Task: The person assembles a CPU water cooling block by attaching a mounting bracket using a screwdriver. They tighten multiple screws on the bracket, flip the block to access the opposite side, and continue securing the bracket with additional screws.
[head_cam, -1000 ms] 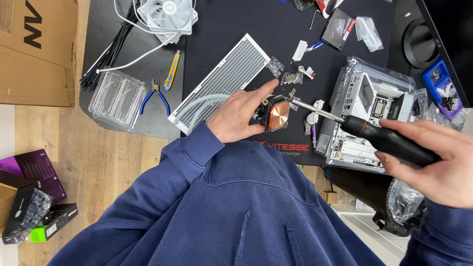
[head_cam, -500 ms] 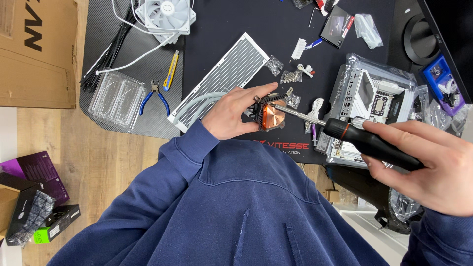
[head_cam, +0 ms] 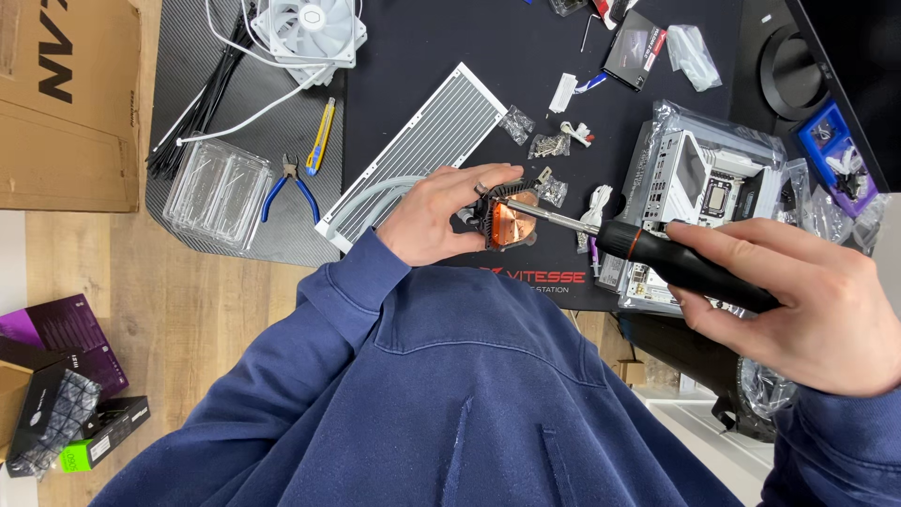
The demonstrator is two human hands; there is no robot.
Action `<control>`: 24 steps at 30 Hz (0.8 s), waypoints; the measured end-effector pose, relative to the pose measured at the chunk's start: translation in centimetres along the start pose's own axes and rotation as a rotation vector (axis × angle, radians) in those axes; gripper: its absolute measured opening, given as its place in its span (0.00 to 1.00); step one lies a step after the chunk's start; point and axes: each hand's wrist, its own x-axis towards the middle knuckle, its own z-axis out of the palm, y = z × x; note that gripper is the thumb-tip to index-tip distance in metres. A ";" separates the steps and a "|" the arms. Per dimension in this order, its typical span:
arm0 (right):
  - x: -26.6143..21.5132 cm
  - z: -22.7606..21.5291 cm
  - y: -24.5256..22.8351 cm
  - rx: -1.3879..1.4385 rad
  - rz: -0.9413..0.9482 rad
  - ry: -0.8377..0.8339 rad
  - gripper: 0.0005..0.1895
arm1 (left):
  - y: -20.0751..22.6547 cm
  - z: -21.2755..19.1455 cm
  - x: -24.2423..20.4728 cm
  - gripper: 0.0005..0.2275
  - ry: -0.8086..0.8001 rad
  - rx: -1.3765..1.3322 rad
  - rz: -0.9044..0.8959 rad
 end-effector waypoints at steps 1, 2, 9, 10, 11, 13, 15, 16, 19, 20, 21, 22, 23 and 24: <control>0.0 0.0 0.0 -0.006 0.000 -0.003 0.25 | 0.0 0.0 0.0 0.36 -0.012 0.005 -0.008; 0.0 0.1 0.1 -0.011 0.002 -0.008 0.25 | 0.1 0.0 0.0 0.37 -0.025 0.008 -0.017; 0.2 0.1 0.1 -0.012 0.007 -0.037 0.26 | 0.2 0.0 -0.1 0.38 -0.018 0.020 -0.015; 0.2 0.1 0.1 -0.012 0.003 -0.036 0.25 | 0.2 0.0 -0.1 0.37 -0.012 0.019 -0.010; 0.2 0.1 0.1 -0.013 -0.001 -0.036 0.25 | 0.2 0.0 -0.1 0.36 -0.006 0.017 -0.005; 0.3 0.0 -0.1 -0.017 -0.007 -0.032 0.25 | 0.2 0.1 -0.1 0.37 -0.004 0.027 -0.016; 0.1 0.0 -0.1 -0.021 -0.012 -0.029 0.24 | 0.2 0.3 -0.1 0.38 -0.002 0.036 -0.028; 0.1 0.1 0.0 -0.040 -0.014 -0.030 0.25 | 0.2 0.3 -0.1 0.38 -0.016 0.032 -0.033; -0.1 0.2 -0.2 -0.066 -0.015 -0.041 0.26 | 0.1 0.3 -0.2 0.38 -0.031 0.040 -0.034; -0.1 0.2 -0.3 -0.075 -0.014 -0.046 0.26 | 0.0 0.3 -0.1 0.38 -0.031 0.054 -0.027; -0.1 0.2 -0.9 -0.076 -0.014 -0.045 0.26 | -0.3 0.6 -0.1 0.38 -0.031 0.055 -0.026; -0.1 0.2 -1.5 -0.147 -0.045 -0.038 0.25 | -0.6 0.8 -0.3 0.37 -0.023 0.089 -0.015; -0.2 0.2 -2.2 -0.218 -0.076 -0.031 0.23 | -0.8 1.1 -0.4 0.37 -0.014 0.123 -0.003; -0.4 0.3 -2.3 -0.218 -0.073 -0.031 0.23 | -0.6 0.9 -0.3 0.37 -0.016 0.121 -0.002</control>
